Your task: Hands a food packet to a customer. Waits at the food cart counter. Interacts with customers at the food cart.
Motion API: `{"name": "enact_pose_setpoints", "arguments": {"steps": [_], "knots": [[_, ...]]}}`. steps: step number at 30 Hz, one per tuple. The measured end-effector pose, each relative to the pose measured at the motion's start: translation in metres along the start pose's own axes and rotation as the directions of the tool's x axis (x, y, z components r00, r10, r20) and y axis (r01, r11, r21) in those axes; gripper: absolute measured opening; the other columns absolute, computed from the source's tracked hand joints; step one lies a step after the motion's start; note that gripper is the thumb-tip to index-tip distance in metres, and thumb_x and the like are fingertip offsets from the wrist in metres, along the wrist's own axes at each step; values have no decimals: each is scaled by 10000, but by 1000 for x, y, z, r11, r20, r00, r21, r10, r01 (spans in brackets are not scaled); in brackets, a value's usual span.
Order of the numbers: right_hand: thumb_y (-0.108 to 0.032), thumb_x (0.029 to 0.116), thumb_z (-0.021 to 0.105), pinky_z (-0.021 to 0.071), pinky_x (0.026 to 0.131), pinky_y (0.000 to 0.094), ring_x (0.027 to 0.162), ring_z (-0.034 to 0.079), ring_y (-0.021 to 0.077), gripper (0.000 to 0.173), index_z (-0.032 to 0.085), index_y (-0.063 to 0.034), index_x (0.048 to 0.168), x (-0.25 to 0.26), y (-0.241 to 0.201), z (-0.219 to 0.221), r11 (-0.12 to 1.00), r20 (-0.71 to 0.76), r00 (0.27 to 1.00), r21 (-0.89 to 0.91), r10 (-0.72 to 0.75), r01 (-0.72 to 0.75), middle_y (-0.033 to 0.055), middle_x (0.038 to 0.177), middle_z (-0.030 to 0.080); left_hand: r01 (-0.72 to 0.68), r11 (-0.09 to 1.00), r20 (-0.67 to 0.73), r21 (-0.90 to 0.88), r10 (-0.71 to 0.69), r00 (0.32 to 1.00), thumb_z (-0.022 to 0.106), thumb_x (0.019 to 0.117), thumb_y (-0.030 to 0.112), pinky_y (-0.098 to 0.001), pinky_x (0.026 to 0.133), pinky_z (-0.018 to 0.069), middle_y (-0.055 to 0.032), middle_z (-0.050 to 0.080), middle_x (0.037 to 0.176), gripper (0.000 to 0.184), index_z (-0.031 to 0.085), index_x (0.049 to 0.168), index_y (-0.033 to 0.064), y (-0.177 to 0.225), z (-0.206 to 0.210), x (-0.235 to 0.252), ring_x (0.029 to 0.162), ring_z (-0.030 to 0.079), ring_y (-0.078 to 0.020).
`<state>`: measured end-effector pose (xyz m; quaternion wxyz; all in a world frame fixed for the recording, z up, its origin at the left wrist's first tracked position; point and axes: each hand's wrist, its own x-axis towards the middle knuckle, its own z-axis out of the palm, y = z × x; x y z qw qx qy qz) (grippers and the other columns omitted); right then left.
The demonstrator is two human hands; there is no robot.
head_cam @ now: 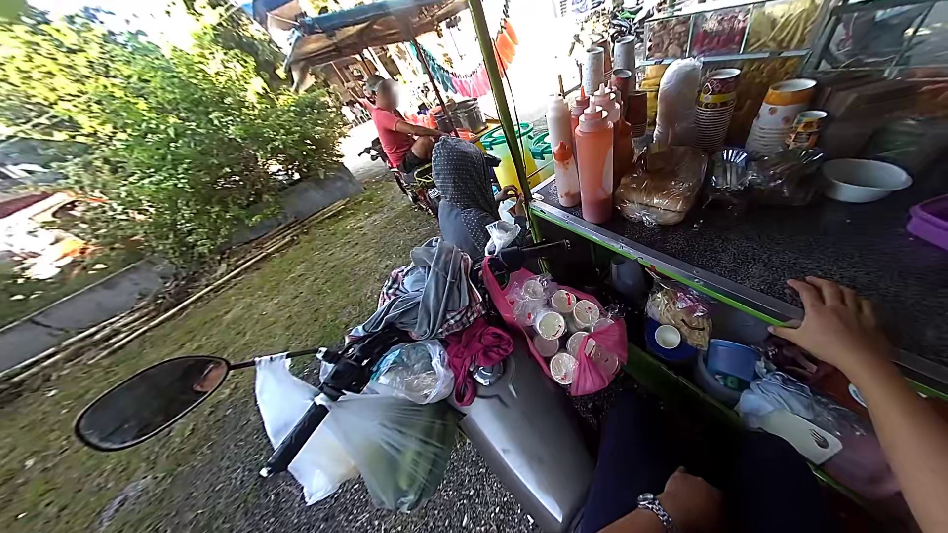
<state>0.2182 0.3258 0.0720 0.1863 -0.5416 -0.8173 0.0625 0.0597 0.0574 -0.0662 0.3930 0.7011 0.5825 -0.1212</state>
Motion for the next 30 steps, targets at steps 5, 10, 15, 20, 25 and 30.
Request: {"name": "enact_pose_setpoints", "arguments": {"steps": [5,10,15,20,25,30], "knots": [[-329,739,930,296,1138,699,1430,396,502,899,506,-77,1490,0,-5,-4,1000,16,1000,-3,14,-14,268,1540,444,3,1000,12,-1,-3,1000,490,1070,335,-610,1127,370,-231,680,1263,437,651,1262,-24,-1,-1,1,1255,608,-389],[-360,745,920,294,1147,682,1442,391,476,908,493,-100,1503,2,-5,-3,999,25,999,-27,27,-26,239,1550,445,4,1000,24,-1,-4,1000,485,1070,317,-614,1129,364,-231,677,1270,425,646,1269,-21,0,-4,-1,1264,602,-388],[-358,730,928,309,1134,686,1434,403,476,904,511,-96,1487,2,-2,0,999,6,1000,-36,9,-9,247,1542,452,8,1000,26,4,-9,1000,477,1073,330,-615,1123,370,-227,678,1273,434,652,1265,-17,1,-5,-3,1264,603,-388],[-342,723,934,301,1137,689,1437,396,484,908,511,-93,1487,2,-1,2,999,4,1000,-34,6,-6,255,1545,446,13,1000,15,-15,-13,1000,477,1075,342,-617,1125,368,-230,683,1261,439,656,1258,-15,1,-2,-2,1254,608,-393],[-321,732,930,282,1145,700,1437,385,504,896,510,-68,1482,0,-2,-1,1000,3,1000,2,-2,2,278,1541,438,-5,1000,-6,-11,5,1000,475,1077,327,-629,1122,369,-238,683,1257,432,658,1257,-21,3,-5,-6,1257,604,-408],[-329,718,937,296,1134,699,1429,395,507,895,524,-75,1470,1,0,1,1000,-15,1000,-9,-9,9,276,1533,449,1,1000,4,-18,0,1000,485,1075,321,-627,1128,363,-245,678,1263,432,654,1264,-29,3,-4,-4,1262,600,-411]]}}
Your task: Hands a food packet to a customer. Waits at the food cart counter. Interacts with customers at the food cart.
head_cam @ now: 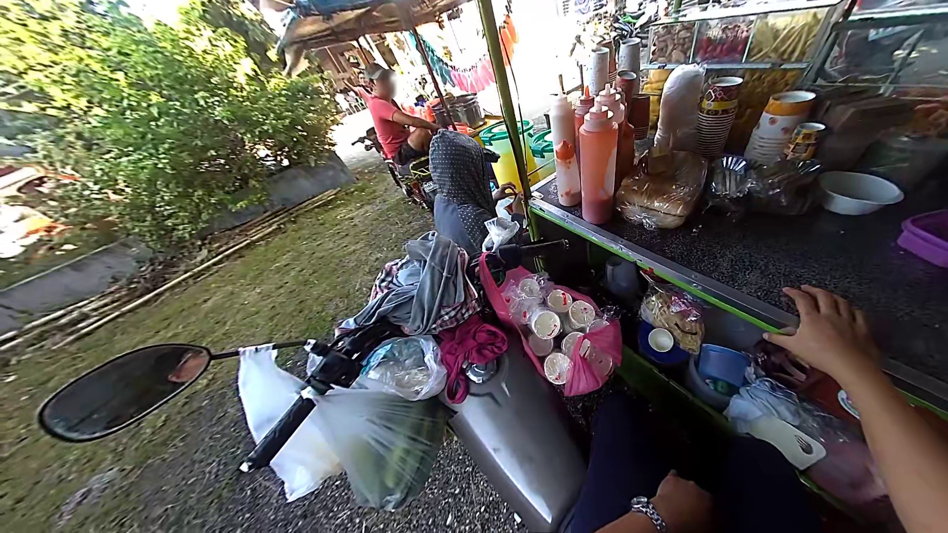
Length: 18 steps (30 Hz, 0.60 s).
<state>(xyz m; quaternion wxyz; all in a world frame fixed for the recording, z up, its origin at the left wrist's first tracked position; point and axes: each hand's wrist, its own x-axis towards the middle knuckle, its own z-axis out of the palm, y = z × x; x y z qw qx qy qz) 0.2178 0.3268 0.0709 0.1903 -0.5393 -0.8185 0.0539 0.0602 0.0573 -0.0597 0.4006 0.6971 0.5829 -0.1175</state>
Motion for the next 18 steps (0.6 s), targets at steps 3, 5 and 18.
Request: {"name": "enact_pose_setpoints", "arguments": {"steps": [3,5,18], "knots": [[-332,717,938,296,1141,687,1432,394,498,910,512,-84,1483,-1,0,0,1000,7,1000,-12,7,-7,266,1542,443,1,1000,3,4,-1,1000,474,1079,334,-627,1128,365,-246,674,1274,445,651,1272,-26,1,1,-1,1270,597,-409],[-331,716,939,300,1138,685,1431,398,496,908,515,-83,1481,-1,1,0,1000,8,1000,-19,6,-6,268,1538,447,2,1000,5,4,-2,1000,471,1081,340,-625,1134,360,-242,672,1282,451,650,1279,-23,1,2,0,1276,595,-405],[-351,722,936,303,1138,679,1436,398,483,912,511,-98,1488,0,-1,-1,999,16,1000,-32,19,-18,254,1547,442,-8,1000,17,20,8,1000,474,1076,329,-623,1130,360,-238,680,1259,437,655,1256,-25,-2,4,4,1257,603,-403]]}}
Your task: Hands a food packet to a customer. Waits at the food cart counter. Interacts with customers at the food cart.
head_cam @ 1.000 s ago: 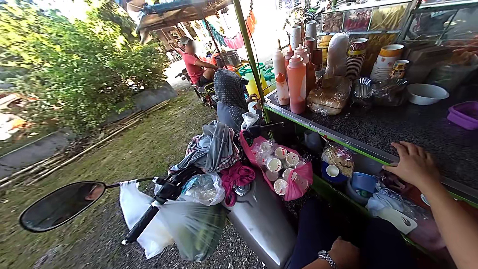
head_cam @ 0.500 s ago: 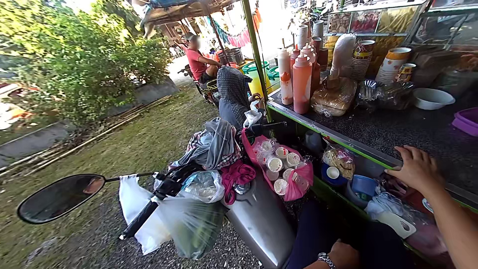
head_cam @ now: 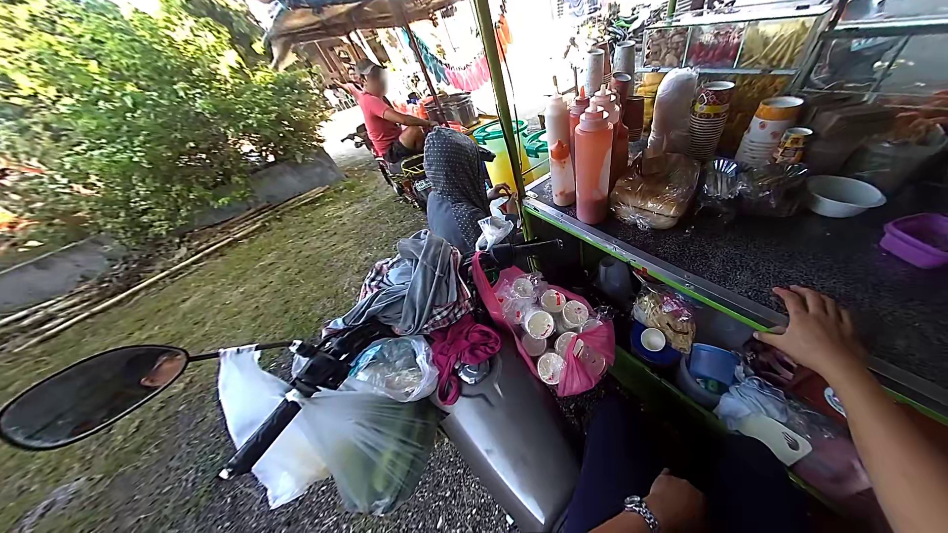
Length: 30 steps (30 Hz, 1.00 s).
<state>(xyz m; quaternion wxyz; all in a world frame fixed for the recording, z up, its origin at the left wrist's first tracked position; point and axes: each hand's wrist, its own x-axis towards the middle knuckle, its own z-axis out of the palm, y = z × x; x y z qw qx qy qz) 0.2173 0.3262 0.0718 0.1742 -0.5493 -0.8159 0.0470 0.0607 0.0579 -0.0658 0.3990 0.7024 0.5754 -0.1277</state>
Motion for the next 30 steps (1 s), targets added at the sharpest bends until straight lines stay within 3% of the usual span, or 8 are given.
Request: {"name": "enact_pose_setpoints", "arguments": {"steps": [30], "knots": [[-363,722,934,305,1137,677,1434,401,480,921,506,-100,1493,0,-2,-2,1000,11,1000,-3,12,-12,250,1548,445,8,1000,-11,-22,-8,1000,475,1075,325,-621,1133,361,-243,682,1256,436,655,1261,-26,0,0,0,1254,607,-402]]}}
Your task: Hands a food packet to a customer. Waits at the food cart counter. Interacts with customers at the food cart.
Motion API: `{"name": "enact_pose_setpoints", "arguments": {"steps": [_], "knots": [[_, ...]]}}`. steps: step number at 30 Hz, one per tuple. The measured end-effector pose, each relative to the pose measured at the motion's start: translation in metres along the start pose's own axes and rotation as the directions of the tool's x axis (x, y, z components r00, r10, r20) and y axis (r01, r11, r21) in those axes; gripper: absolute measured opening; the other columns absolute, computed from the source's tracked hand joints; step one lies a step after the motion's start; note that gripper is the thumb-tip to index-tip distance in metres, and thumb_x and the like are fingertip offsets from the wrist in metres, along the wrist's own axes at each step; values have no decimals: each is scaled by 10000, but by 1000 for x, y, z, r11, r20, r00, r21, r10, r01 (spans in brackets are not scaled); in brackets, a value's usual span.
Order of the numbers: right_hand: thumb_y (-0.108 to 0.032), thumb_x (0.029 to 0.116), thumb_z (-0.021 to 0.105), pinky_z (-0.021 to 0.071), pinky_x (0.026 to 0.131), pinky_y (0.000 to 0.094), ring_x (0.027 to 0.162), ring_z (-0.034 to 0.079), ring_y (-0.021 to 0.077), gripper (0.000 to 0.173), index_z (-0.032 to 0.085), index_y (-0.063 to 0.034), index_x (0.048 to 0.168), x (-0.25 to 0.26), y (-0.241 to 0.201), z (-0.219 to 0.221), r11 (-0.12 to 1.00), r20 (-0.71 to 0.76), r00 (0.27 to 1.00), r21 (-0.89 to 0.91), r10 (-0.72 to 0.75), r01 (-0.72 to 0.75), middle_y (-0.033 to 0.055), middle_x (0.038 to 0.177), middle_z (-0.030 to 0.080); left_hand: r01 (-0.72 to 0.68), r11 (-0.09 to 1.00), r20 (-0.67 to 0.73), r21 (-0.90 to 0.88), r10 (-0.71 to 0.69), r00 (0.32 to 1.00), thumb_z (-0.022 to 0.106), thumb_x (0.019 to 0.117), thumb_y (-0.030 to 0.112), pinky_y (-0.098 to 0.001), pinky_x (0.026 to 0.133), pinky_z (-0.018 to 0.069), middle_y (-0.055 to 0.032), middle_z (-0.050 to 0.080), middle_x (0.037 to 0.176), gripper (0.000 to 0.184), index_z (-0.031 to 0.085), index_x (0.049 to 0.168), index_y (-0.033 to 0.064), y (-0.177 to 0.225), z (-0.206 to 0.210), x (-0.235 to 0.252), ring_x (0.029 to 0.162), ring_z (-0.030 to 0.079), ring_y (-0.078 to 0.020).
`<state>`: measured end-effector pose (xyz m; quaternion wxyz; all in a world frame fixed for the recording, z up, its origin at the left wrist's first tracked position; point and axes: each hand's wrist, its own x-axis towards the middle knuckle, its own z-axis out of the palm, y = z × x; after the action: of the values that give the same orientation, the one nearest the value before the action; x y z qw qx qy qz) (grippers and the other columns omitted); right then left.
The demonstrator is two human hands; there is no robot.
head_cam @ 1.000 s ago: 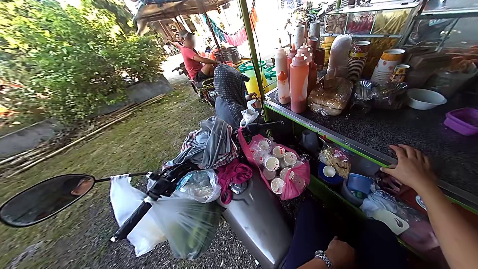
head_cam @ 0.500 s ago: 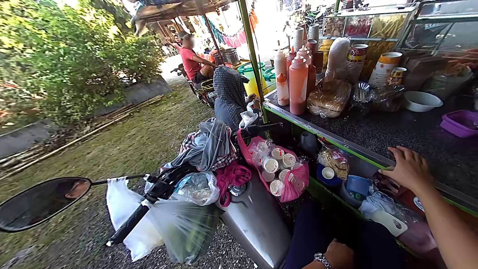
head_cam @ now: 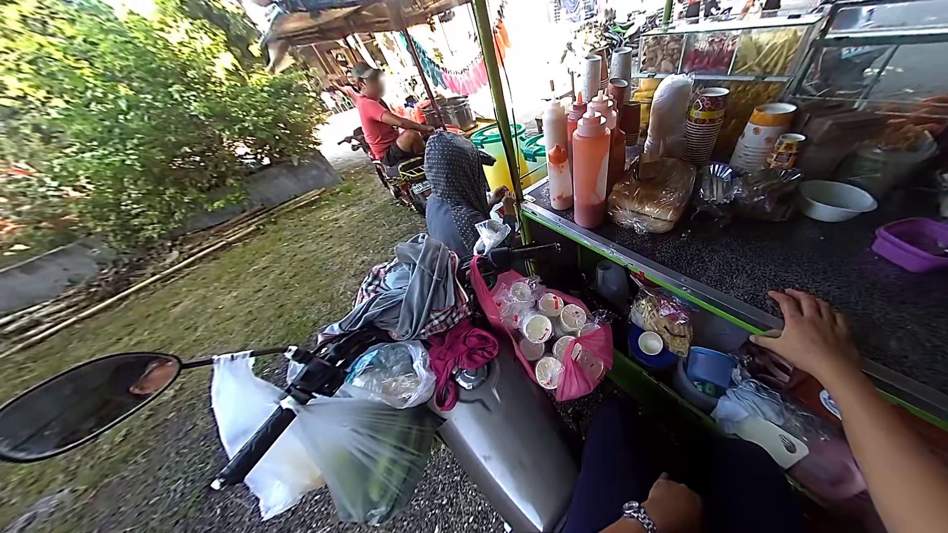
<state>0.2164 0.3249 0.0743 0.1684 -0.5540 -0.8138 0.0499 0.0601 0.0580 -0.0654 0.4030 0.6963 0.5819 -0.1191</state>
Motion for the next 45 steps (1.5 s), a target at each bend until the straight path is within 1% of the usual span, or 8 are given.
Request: {"name": "enact_pose_setpoints", "arguments": {"steps": [4,7,18,31,36,45], "knots": [[-350,736,926,301,1137,683,1441,388,488,905,502,-104,1497,-1,-1,-1,1000,5,1000,7,1,-1,250,1555,435,-1,1000,-6,8,1,1000,482,1073,322,-621,1136,359,-243,682,1256,433,657,1260,-27,1,0,-2,1255,607,-402],[-325,734,928,304,1129,695,1433,391,503,897,509,-82,1489,-2,-3,-3,999,-7,1000,28,-16,16,274,1539,443,0,1000,-13,7,0,1000,483,1073,330,-623,1142,351,-243,681,1261,440,654,1269,-25,2,-1,-3,1260,605,-403],[-353,734,926,308,1138,671,1439,396,476,907,502,-103,1496,0,0,-1,1000,1,1000,-1,0,0,244,1551,443,4,1000,2,12,-4,1000,465,1077,329,-619,1134,359,-235,679,1268,440,649,1271,-20,2,-2,-2,1264,602,-396],[-354,735,924,309,1139,667,1438,400,469,909,499,-102,1497,-1,-1,0,1000,-1,1000,-6,0,0,239,1551,444,4,1000,5,27,-4,1000,469,1075,314,-618,1134,361,-236,676,1272,430,646,1277,-23,0,0,-1,1265,602,-393],[-342,743,922,290,1147,688,1441,383,497,900,501,-81,1495,-2,-2,-3,999,12,1000,31,-5,4,267,1548,437,-4,1000,-17,14,5,1000,490,1070,323,-623,1130,361,-242,686,1244,428,660,1243,-30,0,0,-3,1247,612,-401],[-358,745,919,299,1144,676,1443,392,475,894,507,-91,1492,-1,-4,-5,1000,18,1000,9,5,-5,248,1553,440,1,1000,7,16,-1,1000,477,1074,324,-617,1138,354,-236,678,1268,433,652,1266,-21,2,-2,-4,1266,600,-395]]}}
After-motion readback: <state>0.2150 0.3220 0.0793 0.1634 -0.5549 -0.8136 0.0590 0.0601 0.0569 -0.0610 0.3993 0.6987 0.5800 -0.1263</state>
